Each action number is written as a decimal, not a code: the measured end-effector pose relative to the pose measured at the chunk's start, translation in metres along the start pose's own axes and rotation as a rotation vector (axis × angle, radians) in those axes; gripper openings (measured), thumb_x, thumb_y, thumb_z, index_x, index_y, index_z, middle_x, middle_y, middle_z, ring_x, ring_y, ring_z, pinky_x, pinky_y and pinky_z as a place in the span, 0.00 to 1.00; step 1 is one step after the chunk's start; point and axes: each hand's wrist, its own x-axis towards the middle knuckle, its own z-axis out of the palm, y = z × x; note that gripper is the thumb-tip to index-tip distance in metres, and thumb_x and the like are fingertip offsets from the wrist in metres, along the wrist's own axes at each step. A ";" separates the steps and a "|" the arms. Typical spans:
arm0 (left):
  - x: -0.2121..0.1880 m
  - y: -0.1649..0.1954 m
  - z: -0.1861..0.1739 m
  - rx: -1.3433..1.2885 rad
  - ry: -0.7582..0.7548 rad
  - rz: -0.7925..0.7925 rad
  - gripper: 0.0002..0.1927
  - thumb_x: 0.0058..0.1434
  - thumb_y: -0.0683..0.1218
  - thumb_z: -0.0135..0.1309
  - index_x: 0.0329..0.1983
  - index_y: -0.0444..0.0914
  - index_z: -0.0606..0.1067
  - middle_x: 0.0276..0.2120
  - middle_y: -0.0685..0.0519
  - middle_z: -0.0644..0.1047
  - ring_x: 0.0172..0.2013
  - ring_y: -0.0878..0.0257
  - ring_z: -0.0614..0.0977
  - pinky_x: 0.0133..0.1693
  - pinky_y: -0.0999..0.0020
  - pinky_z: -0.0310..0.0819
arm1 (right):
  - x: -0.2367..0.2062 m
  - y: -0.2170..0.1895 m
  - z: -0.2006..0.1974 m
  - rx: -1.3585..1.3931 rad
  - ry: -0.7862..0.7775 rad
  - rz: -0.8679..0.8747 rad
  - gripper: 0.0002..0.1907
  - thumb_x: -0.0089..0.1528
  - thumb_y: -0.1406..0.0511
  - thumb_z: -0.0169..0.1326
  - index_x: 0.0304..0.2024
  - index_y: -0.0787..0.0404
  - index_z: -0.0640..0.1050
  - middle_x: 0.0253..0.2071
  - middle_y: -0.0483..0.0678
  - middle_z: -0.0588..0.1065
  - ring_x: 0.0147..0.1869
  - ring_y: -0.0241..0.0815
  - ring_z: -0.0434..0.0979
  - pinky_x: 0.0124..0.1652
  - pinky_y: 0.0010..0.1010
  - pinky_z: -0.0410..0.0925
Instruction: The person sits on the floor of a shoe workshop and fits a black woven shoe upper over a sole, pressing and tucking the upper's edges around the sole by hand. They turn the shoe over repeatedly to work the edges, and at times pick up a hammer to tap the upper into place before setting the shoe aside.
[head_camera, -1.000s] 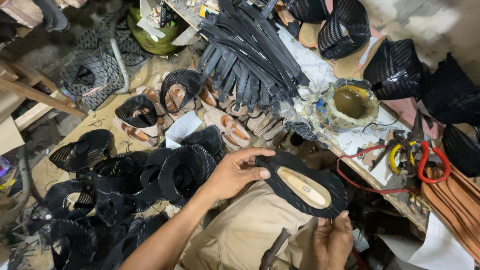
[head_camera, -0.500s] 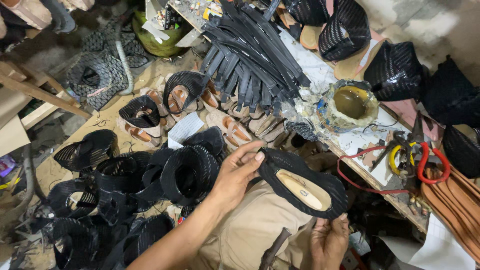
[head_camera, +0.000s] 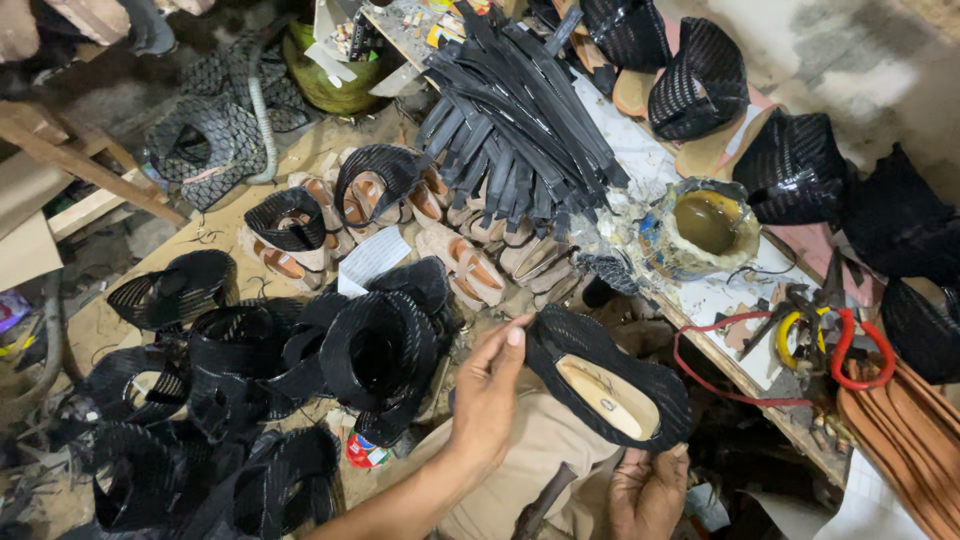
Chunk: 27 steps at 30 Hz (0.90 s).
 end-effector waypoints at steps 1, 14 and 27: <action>-0.003 0.002 -0.001 0.060 -0.054 0.092 0.25 0.67 0.53 0.55 0.60 0.31 0.76 0.55 0.51 0.74 0.55 0.66 0.74 0.57 0.71 0.67 | 0.000 -0.001 0.001 0.000 0.002 -0.004 0.13 0.75 0.65 0.43 0.57 0.65 0.73 0.59 0.51 0.77 0.64 0.42 0.77 0.63 0.37 0.67; -0.031 0.015 0.021 0.158 -0.178 0.141 0.50 0.48 0.49 0.72 0.70 0.34 0.58 0.54 0.48 0.76 0.55 0.60 0.77 0.59 0.63 0.70 | 0.000 0.000 -0.011 0.048 0.016 -0.013 0.07 0.76 0.66 0.46 0.51 0.62 0.74 0.52 0.50 0.77 0.59 0.43 0.78 0.62 0.39 0.72; 0.002 0.007 0.002 0.690 -0.268 0.732 0.37 0.57 0.47 0.67 0.68 0.32 0.67 0.55 0.41 0.78 0.57 0.56 0.80 0.61 0.61 0.72 | -0.017 -0.032 0.023 -0.037 0.120 -0.071 0.04 0.73 0.63 0.49 0.48 0.55 0.72 0.49 0.46 0.76 0.52 0.41 0.78 0.57 0.44 0.72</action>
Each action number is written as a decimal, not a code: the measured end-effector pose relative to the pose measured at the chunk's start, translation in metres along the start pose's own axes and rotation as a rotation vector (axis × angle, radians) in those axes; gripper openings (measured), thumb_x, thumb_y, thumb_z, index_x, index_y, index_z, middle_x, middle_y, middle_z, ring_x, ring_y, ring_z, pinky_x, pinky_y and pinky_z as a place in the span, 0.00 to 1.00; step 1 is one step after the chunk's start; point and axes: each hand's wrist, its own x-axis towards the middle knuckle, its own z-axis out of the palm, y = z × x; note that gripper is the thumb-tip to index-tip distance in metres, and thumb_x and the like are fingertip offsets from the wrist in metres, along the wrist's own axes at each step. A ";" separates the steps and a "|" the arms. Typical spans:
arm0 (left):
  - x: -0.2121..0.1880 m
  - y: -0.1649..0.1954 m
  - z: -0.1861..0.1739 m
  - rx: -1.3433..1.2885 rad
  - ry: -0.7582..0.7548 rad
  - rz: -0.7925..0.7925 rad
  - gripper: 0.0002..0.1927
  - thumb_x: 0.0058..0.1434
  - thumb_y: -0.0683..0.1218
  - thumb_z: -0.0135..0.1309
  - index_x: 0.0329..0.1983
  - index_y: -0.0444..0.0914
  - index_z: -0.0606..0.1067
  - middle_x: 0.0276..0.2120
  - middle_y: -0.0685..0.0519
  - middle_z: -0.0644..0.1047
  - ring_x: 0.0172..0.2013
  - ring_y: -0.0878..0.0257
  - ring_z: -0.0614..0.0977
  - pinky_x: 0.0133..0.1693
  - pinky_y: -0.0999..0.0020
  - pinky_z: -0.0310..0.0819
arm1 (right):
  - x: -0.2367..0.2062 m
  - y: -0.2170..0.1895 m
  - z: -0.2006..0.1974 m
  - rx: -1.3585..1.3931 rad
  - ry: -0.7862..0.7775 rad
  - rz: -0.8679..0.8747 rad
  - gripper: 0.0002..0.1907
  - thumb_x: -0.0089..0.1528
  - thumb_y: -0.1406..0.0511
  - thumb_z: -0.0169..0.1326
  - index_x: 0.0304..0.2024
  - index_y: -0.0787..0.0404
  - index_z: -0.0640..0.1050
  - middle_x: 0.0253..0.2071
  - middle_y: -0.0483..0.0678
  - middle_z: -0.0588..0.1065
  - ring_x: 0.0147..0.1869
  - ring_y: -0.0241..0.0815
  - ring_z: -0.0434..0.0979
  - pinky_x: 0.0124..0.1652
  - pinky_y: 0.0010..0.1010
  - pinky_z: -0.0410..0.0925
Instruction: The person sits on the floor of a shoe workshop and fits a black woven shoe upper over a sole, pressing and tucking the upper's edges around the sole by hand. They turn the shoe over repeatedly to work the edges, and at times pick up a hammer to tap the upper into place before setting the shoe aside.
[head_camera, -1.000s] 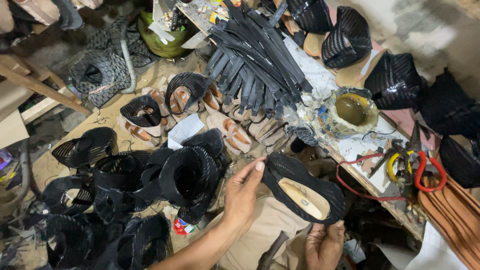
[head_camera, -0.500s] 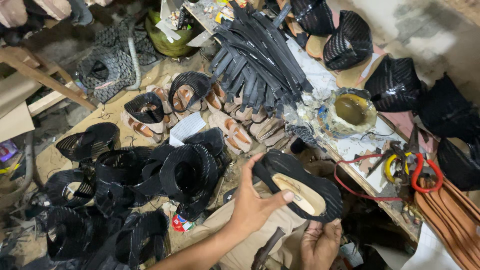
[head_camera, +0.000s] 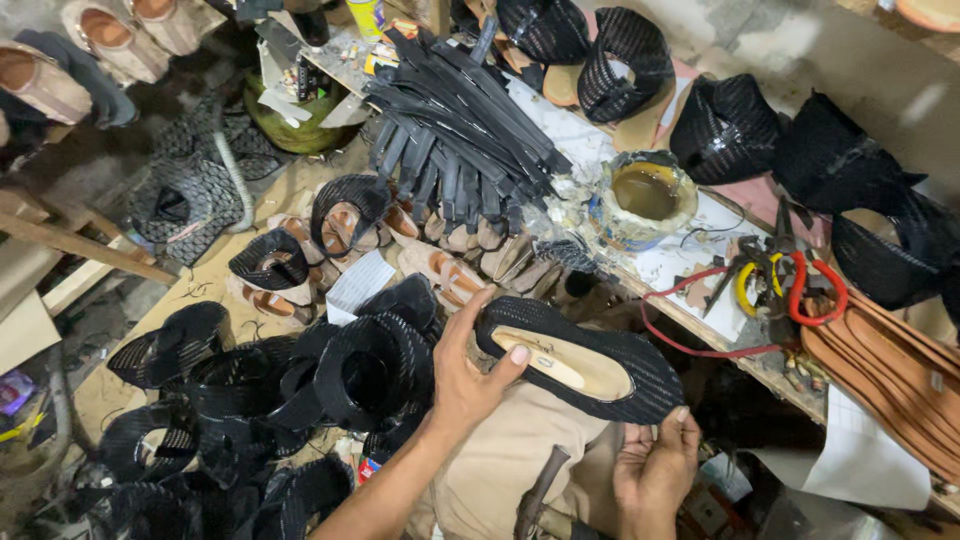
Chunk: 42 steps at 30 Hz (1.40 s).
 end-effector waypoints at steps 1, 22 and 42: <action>0.000 -0.003 -0.001 -0.003 0.001 -0.061 0.37 0.56 0.49 0.66 0.67 0.33 0.68 0.53 0.42 0.78 0.54 0.56 0.80 0.59 0.62 0.73 | 0.001 -0.001 0.002 -0.012 -0.004 0.004 0.04 0.74 0.63 0.49 0.49 0.56 0.72 0.49 0.46 0.76 0.51 0.41 0.78 0.56 0.44 0.72; 0.011 -0.002 0.012 -0.472 -0.054 -0.393 0.35 0.63 0.41 0.57 0.72 0.36 0.60 0.61 0.48 0.73 0.58 0.63 0.73 0.61 0.70 0.65 | -0.003 -0.023 0.007 -0.084 0.002 0.092 0.07 0.70 0.64 0.50 0.46 0.61 0.71 0.46 0.48 0.78 0.48 0.45 0.81 0.51 0.44 0.75; -0.010 -0.050 0.005 -0.267 -0.294 -0.208 0.17 0.72 0.53 0.49 0.58 0.39 0.72 0.51 0.53 0.76 0.48 0.66 0.75 0.52 0.70 0.71 | -0.002 -0.063 -0.001 -0.170 -0.032 0.013 0.13 0.70 0.60 0.53 0.51 0.61 0.74 0.47 0.47 0.79 0.47 0.40 0.79 0.44 0.35 0.72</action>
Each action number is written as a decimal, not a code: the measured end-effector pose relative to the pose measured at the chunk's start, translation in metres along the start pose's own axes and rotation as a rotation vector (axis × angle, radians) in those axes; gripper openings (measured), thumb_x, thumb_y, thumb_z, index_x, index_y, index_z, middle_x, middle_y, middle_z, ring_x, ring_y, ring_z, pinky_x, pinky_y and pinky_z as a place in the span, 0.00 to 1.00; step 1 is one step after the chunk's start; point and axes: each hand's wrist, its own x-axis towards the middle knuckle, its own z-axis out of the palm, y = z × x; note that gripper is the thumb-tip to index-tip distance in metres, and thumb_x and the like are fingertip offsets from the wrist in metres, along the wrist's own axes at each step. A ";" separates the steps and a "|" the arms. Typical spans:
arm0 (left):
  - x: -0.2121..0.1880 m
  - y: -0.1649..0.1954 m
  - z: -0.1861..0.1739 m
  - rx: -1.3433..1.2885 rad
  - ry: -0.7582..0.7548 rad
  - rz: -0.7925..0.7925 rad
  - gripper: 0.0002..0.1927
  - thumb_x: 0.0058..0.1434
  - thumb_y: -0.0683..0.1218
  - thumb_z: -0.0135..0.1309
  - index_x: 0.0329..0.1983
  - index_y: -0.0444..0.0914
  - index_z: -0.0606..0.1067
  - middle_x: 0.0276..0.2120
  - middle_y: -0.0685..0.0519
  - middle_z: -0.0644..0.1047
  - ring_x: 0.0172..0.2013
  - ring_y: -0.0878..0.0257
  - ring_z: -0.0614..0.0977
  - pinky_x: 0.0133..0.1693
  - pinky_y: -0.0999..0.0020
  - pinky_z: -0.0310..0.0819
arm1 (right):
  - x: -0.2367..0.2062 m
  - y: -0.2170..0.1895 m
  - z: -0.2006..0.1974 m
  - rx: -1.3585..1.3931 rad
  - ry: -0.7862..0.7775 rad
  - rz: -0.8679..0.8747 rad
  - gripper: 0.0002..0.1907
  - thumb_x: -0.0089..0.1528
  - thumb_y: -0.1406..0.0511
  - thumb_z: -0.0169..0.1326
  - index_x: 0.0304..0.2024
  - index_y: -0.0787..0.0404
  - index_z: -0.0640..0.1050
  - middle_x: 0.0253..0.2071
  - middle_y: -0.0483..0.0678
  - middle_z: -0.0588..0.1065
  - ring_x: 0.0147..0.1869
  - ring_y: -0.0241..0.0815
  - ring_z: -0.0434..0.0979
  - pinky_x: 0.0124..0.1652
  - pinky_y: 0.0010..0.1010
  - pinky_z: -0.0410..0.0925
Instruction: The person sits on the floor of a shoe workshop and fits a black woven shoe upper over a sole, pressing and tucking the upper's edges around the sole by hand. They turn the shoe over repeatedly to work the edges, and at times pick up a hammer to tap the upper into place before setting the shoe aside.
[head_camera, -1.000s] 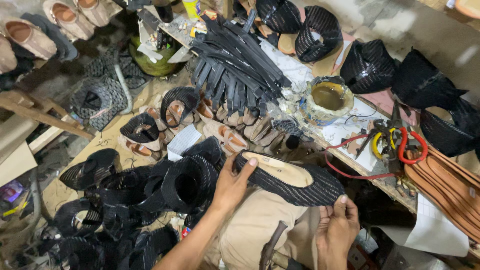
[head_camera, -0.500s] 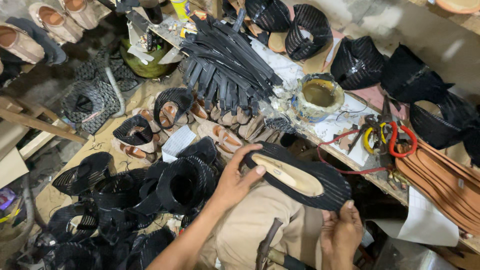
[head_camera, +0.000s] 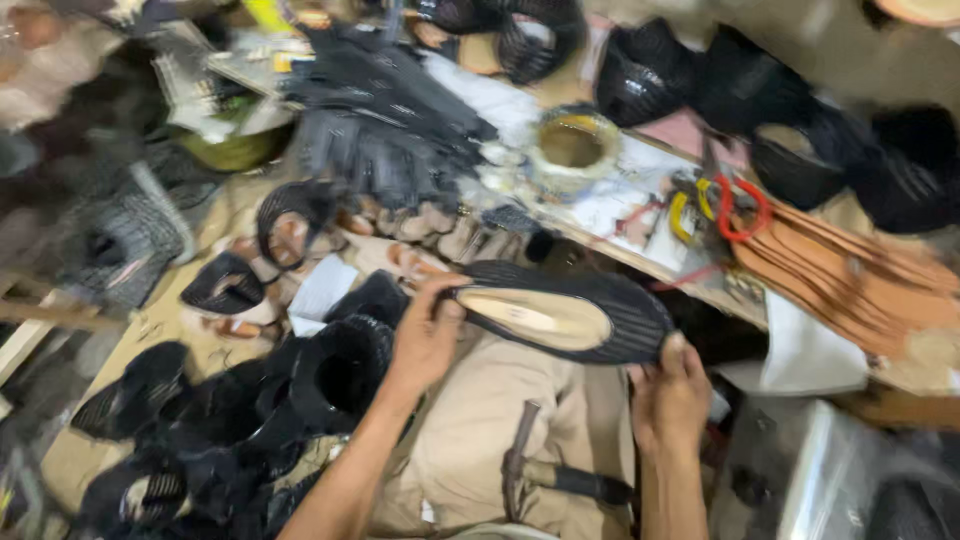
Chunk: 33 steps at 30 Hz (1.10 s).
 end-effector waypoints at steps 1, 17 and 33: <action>-0.002 -0.002 0.000 -0.022 -0.001 0.036 0.18 0.74 0.53 0.48 0.59 0.38 0.72 0.51 0.53 0.76 0.49 0.66 0.75 0.54 0.70 0.70 | -0.003 -0.007 0.002 0.039 -0.055 -0.024 0.13 0.70 0.60 0.52 0.49 0.63 0.74 0.46 0.47 0.79 0.46 0.40 0.80 0.44 0.35 0.74; -0.027 -0.009 0.012 -0.238 -0.040 -0.139 0.22 0.74 0.52 0.42 0.67 0.39 0.67 0.57 0.51 0.75 0.54 0.65 0.75 0.55 0.70 0.67 | 0.000 -0.088 0.043 -0.124 -0.130 -0.185 0.08 0.64 0.71 0.60 0.43 0.60 0.73 0.38 0.45 0.78 0.38 0.35 0.79 0.36 0.27 0.72; -0.043 0.121 0.067 0.298 -0.151 0.396 0.33 0.65 0.39 0.52 0.73 0.30 0.59 0.68 0.35 0.65 0.70 0.41 0.65 0.70 0.54 0.56 | -0.125 -0.101 0.148 -0.802 -0.115 -0.844 0.21 0.62 0.70 0.65 0.55 0.67 0.75 0.40 0.47 0.79 0.41 0.32 0.75 0.42 0.23 0.71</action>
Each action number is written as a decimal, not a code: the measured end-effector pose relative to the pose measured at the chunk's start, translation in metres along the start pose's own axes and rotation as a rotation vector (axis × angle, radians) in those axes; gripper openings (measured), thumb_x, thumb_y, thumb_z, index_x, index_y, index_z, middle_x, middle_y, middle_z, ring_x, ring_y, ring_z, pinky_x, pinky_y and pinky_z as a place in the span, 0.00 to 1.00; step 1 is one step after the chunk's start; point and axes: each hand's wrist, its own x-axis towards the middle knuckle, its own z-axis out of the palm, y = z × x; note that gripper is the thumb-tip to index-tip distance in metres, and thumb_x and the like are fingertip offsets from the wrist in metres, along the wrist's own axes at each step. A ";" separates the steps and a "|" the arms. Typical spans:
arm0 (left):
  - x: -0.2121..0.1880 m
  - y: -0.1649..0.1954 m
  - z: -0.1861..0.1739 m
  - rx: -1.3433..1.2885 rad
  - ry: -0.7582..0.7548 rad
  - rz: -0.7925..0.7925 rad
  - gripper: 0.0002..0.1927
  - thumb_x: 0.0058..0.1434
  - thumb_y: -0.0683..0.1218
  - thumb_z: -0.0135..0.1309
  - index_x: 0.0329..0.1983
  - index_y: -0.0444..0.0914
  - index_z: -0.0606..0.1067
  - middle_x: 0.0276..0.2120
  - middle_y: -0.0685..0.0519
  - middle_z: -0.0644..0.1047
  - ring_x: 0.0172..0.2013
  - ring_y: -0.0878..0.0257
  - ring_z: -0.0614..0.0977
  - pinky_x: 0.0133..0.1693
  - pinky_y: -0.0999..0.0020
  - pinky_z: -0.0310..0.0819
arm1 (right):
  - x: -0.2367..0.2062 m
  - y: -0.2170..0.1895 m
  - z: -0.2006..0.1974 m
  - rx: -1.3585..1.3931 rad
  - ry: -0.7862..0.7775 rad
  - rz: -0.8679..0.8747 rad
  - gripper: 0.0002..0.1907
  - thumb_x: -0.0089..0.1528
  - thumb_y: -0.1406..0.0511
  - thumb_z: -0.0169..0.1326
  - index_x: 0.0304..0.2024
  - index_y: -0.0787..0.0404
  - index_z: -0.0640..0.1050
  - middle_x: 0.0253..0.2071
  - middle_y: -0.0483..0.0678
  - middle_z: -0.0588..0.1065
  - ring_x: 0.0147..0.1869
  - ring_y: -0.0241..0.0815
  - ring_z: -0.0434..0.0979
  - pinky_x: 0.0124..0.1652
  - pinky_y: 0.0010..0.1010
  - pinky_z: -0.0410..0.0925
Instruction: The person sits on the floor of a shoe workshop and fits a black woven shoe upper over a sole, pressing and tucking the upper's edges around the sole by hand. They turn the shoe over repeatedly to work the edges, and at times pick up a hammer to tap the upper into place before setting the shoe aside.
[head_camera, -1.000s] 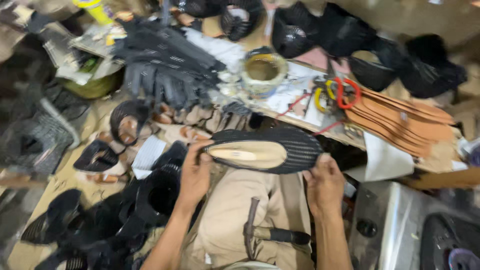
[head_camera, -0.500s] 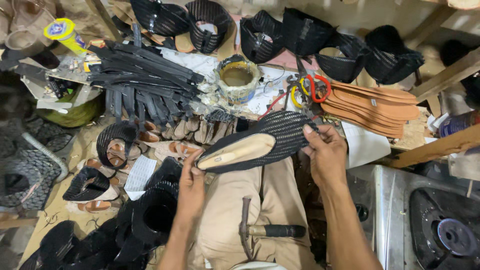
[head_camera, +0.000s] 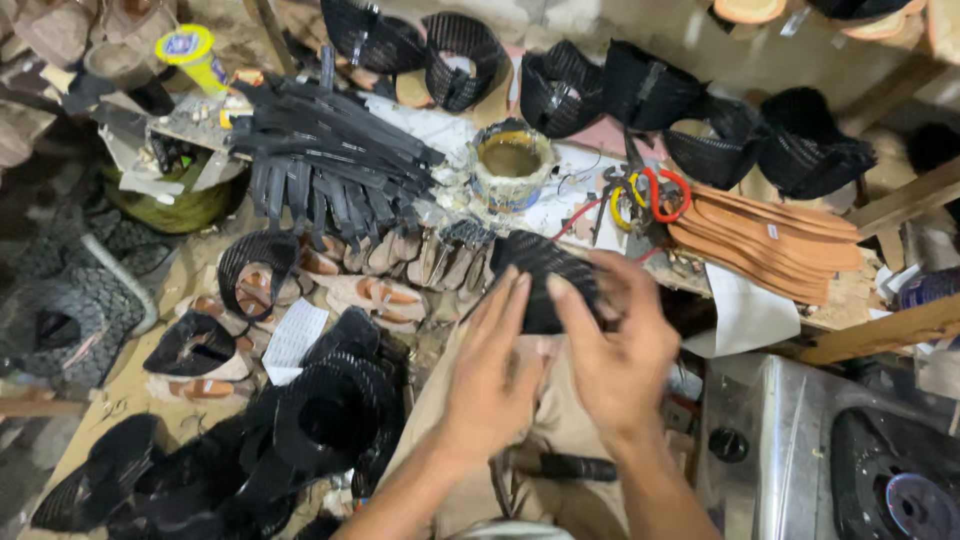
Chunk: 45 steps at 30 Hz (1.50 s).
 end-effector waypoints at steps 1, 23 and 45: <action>0.000 0.013 0.007 0.045 -0.003 -0.003 0.37 0.62 0.39 0.53 0.73 0.27 0.54 0.70 0.30 0.58 0.71 0.36 0.59 0.70 0.51 0.52 | -0.005 -0.007 0.004 0.054 -0.028 -0.021 0.21 0.62 0.70 0.64 0.56 0.68 0.74 0.41 0.47 0.80 0.44 0.31 0.78 0.45 0.23 0.73; 0.061 -0.051 -0.066 -0.596 -0.071 -0.316 0.36 0.67 0.46 0.57 0.74 0.32 0.58 0.62 0.48 0.73 0.61 0.63 0.74 0.63 0.66 0.66 | 0.142 0.117 0.016 -0.710 -0.230 -0.363 0.14 0.71 0.60 0.54 0.49 0.65 0.79 0.45 0.63 0.78 0.50 0.63 0.79 0.50 0.49 0.70; 0.090 -0.087 -0.080 -0.615 -0.050 -0.253 0.37 0.61 0.43 0.64 0.71 0.33 0.62 0.58 0.50 0.75 0.58 0.63 0.76 0.60 0.66 0.71 | 0.155 0.115 0.006 0.786 -0.271 0.632 0.06 0.67 0.66 0.49 0.36 0.62 0.71 0.34 0.53 0.73 0.36 0.47 0.74 0.36 0.34 0.68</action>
